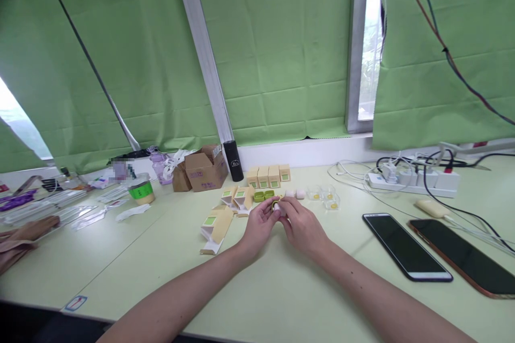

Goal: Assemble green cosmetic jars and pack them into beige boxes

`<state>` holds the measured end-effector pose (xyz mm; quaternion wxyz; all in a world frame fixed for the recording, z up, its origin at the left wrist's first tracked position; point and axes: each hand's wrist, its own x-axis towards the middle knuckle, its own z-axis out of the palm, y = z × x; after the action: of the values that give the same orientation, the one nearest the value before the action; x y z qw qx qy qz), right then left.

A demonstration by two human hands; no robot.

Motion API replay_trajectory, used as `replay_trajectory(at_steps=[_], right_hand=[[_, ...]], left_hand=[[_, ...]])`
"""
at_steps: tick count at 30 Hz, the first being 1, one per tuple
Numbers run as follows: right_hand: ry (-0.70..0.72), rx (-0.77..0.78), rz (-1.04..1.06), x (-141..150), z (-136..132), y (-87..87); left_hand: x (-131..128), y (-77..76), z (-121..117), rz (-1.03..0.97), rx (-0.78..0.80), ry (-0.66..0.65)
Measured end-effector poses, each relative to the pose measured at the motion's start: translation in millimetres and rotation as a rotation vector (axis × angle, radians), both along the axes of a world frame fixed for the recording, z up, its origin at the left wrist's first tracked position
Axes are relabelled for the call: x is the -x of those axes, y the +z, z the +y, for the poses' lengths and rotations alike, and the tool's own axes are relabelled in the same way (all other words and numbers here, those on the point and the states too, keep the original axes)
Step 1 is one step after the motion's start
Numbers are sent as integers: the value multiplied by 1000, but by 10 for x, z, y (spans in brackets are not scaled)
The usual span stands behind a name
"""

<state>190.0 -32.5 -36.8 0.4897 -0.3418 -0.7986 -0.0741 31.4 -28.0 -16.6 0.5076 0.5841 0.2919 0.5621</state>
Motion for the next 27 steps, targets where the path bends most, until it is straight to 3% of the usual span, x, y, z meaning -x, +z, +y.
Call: replay_trajectory(at_steps=[27], right_hand=[[-4,-23,-25,-3,22,7]], left_hand=[[0,17,-13,10,24,3]])
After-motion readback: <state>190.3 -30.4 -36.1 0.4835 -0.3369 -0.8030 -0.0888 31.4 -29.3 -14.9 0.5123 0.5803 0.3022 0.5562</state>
